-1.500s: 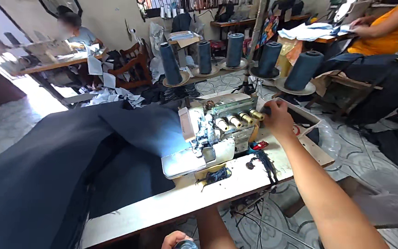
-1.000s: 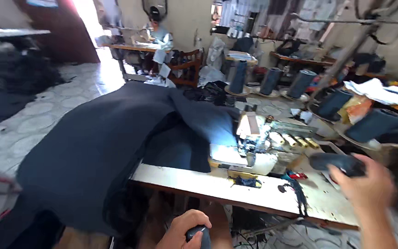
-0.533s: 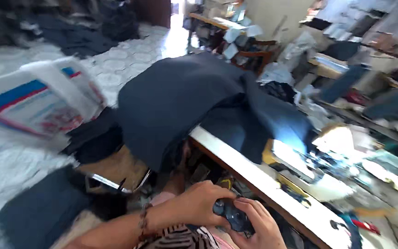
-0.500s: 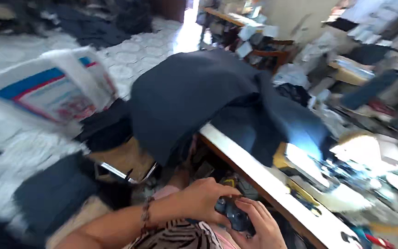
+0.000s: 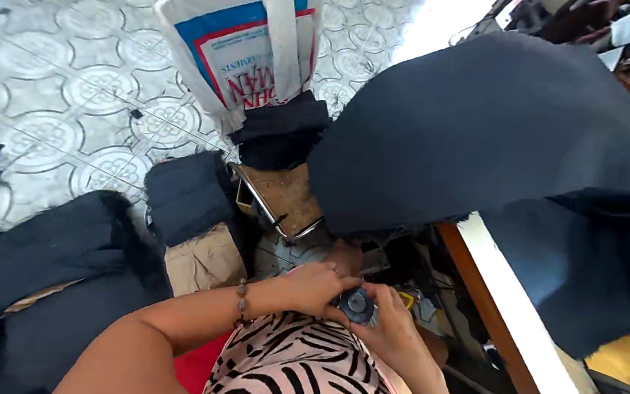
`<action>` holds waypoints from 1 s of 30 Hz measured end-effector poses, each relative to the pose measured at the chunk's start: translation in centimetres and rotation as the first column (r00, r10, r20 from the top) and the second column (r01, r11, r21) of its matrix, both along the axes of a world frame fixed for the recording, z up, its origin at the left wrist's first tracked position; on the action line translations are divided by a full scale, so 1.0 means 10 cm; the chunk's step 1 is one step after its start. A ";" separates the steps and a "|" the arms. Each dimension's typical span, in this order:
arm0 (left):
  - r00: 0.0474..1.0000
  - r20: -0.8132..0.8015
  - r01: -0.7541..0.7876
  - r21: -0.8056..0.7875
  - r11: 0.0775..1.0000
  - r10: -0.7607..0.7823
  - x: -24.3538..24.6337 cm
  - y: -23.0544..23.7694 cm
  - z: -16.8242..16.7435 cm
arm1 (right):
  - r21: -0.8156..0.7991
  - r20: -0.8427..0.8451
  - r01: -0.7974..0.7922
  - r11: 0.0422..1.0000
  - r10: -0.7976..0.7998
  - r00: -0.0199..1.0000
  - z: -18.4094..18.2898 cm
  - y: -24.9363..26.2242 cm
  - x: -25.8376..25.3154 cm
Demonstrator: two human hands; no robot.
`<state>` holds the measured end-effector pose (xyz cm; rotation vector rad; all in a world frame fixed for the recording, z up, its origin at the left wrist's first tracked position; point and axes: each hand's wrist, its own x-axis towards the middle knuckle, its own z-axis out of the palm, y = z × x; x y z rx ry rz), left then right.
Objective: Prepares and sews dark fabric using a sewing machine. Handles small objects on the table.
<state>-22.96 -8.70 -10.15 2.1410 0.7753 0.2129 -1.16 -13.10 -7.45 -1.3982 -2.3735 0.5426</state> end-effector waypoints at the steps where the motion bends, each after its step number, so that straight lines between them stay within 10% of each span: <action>1: 1.000 0.001 -0.020 -0.021 1.000 0.020 -0.06 0.03 -0.05 | -0.022 -0.002 0.004 1.000 -0.004 1.000 -0.06 0.06 -0.05; 8: 0.974 -0.033 -0.223 -0.254 0.941 0.222 -0.46 0.27 -0.49 | -0.232 -0.226 0.023 0.973 -0.077 0.971 -0.41 0.46 -0.36; 17: 0.688 -0.199 -0.709 -0.390 0.588 0.698 -1.33 1.76 -1.14 | -0.358 -0.259 0.061 0.932 -0.162 0.952 -0.71 0.35 0.06; 24: 0.289 -0.323 -0.918 -0.360 0.166 0.901 -1.52 2.41 -1.52 | -0.446 -0.238 0.173 0.878 -0.303 0.923 -0.80 0.10 0.16; 30: -0.329 -0.098 -0.844 -0.416 -0.339 0.939 -1.26 2.34 -1.82 | -0.456 -0.270 0.157 0.876 -0.304 0.914 -1.01 -0.02 0.15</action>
